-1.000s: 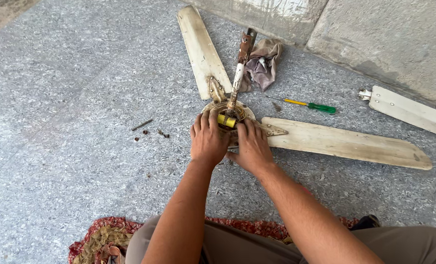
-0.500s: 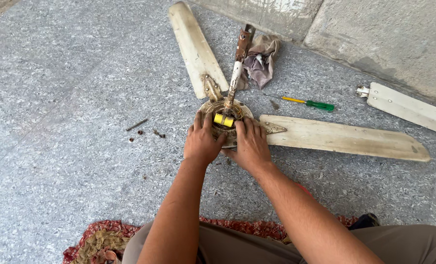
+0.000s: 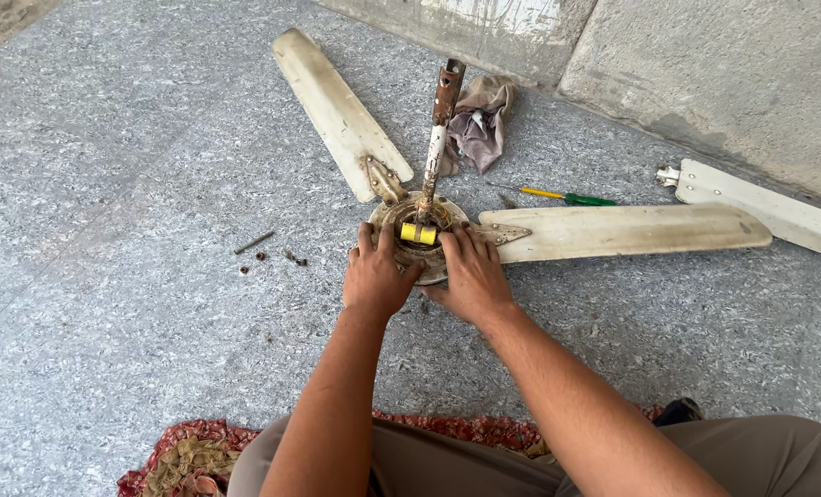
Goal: The person uses a screwdriver to tighten screws on the central hub of a ceiling fan lying on the floor. They then attach a fan blade to the hub and secure it with screws.
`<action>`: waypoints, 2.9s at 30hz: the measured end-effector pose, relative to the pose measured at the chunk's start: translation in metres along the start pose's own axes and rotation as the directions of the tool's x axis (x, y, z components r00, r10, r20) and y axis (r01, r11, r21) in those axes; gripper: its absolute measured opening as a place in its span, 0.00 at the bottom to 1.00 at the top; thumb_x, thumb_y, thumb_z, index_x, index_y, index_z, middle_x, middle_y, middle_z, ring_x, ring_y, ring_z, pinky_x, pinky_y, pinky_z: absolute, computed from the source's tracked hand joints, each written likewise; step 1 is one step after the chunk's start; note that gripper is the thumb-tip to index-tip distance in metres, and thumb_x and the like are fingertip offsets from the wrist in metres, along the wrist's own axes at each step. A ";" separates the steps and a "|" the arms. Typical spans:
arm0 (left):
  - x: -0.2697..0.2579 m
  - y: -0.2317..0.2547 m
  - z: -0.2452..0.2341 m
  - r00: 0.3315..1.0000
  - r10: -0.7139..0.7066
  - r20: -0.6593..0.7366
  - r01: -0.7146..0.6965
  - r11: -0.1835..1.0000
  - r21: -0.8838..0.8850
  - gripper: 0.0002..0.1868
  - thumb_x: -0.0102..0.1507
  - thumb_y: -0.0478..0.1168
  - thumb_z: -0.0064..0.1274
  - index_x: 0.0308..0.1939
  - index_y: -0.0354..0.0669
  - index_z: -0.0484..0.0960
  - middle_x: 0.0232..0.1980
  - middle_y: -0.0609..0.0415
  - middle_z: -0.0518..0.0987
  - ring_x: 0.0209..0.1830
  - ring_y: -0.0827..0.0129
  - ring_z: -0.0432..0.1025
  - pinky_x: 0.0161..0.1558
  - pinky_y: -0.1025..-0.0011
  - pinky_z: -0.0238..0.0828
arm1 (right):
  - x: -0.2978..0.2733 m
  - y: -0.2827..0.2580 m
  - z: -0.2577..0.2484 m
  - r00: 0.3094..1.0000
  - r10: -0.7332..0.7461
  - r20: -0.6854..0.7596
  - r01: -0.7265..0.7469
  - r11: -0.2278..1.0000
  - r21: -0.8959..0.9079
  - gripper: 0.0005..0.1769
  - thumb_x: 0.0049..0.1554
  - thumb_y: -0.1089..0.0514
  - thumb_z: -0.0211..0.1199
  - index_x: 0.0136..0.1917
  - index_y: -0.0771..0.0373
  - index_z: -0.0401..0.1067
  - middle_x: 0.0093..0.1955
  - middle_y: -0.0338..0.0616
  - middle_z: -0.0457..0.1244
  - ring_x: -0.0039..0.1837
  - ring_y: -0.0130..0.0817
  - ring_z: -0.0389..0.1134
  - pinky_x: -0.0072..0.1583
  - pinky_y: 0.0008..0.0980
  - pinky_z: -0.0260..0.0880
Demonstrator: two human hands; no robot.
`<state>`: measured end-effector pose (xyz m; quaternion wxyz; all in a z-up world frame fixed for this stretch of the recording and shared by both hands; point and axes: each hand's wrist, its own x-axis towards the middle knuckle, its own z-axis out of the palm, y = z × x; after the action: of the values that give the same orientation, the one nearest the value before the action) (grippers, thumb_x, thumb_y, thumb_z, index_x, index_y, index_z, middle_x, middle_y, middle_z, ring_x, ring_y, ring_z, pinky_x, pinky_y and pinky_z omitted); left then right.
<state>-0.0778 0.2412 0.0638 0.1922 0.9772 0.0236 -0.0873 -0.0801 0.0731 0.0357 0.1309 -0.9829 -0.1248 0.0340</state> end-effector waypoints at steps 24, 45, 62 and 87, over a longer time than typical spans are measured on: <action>-0.010 0.004 -0.003 0.994 -0.095 0.057 0.101 0.989 -0.107 0.51 0.57 0.63 0.64 0.72 0.39 0.58 0.70 0.33 0.58 0.61 0.41 0.73 0.56 0.59 0.79 | 0.003 0.001 -0.003 0.997 -0.042 0.067 0.045 0.998 -0.052 0.57 0.43 0.45 0.82 0.75 0.58 0.50 0.83 0.57 0.40 0.83 0.55 0.41 0.78 0.68 0.36; 0.021 -0.022 0.030 0.982 -0.174 -0.069 0.113 0.847 -0.520 0.72 0.42 0.54 0.83 0.77 0.39 0.48 0.76 0.25 0.48 0.69 0.35 0.60 0.64 0.54 0.66 | -0.006 -0.001 0.003 0.991 0.117 0.060 -0.117 0.993 0.006 0.68 0.42 0.26 0.75 0.81 0.54 0.45 0.86 0.51 0.36 0.83 0.60 0.34 0.76 0.75 0.37; -0.015 -0.014 0.022 0.956 -0.290 0.052 0.275 0.812 -0.515 0.75 0.44 0.43 0.81 0.79 0.36 0.36 0.71 0.23 0.57 0.63 0.37 0.70 0.63 0.59 0.72 | -0.019 -0.003 0.007 0.991 0.002 0.130 -0.021 0.990 0.141 0.62 0.40 0.31 0.74 0.80 0.51 0.52 0.86 0.49 0.35 0.85 0.50 0.35 0.77 0.60 0.50; -0.030 -0.035 0.024 0.883 -0.415 0.218 0.468 0.764 -0.444 0.76 0.48 0.47 0.78 0.77 0.28 0.30 0.69 0.17 0.58 0.59 0.39 0.74 0.57 0.65 0.78 | -0.034 -0.033 -0.003 0.978 -0.113 0.176 0.109 0.994 0.033 0.55 0.43 0.33 0.76 0.78 0.44 0.57 0.86 0.46 0.35 0.85 0.42 0.39 0.77 0.49 0.53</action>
<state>-0.1140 0.2641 0.0340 0.4056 0.8578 0.2637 -0.1736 -0.1203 0.0951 0.0483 0.1320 -0.9659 -0.1903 0.1157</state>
